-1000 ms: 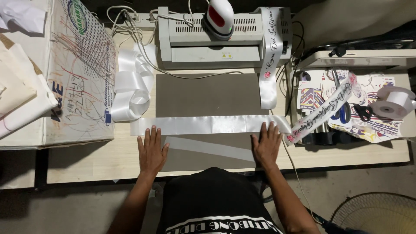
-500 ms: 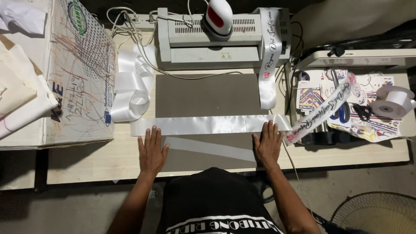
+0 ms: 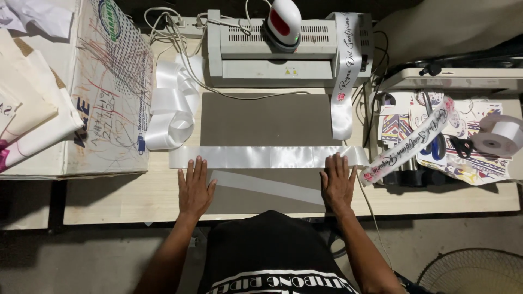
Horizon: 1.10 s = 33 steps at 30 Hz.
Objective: The person uses a small handheld iron to press a white satin sash with printed text and floral designs on a work table. They repeatedly move the iron along the length of the sash, then lift and fold the sash to inspect the result.
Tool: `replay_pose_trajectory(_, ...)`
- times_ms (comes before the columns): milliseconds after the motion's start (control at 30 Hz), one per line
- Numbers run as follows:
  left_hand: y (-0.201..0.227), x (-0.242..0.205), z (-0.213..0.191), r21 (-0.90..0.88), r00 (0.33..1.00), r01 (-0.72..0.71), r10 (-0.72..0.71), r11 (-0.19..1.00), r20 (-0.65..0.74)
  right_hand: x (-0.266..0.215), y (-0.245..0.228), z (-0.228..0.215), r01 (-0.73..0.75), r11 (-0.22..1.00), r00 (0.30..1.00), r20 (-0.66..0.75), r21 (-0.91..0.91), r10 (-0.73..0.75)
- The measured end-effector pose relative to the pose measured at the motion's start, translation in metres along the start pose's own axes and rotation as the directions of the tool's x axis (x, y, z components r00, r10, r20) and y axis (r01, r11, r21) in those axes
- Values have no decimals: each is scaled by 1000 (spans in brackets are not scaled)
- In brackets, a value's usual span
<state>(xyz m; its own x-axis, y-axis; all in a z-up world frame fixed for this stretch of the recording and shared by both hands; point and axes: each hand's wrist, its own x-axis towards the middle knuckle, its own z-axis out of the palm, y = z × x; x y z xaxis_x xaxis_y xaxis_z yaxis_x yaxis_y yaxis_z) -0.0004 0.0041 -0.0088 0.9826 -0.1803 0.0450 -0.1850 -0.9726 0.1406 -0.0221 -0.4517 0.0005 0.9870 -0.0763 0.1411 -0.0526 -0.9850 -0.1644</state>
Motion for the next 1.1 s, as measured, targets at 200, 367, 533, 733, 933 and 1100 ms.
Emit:
replay_pose_trajectory(200, 1, 1, 0, 4, 1000, 5, -5, 1000, 3, -1, -3, -4, 48, 998, 998, 28, -31, -48)
replay_pose_trajectory(367, -1, -1, 6, 14, 1000, -11, 12, 1000, -29, -1, -2, -2, 42, 999, 999, 12, -13, -41)
replay_pose_trajectory(533, 2, 3, -5, 56, 1000, -6, 7, 998, -20, 3, -1, -3, 37, 997, 999, 28, -61, -36)
replay_pose_trajectory(733, 9, 9, -18, 136, 999, -15, 22, 991, -47, 18, -14, -27, 10, 1000, 1000, 16, -28, -9)
replay_pose_trajectory(933, 8, 12, -21, 41, 997, -9, 12, 999, -76, 43, -11, -31, 29, 999, 998, -51, -25, -30)
replay_pose_trajectory(1100, 12, 17, -24, -19, 998, -6, 5, 1000, -67, 53, -10, -33, 10, 999, 999, -43, -51, -13)
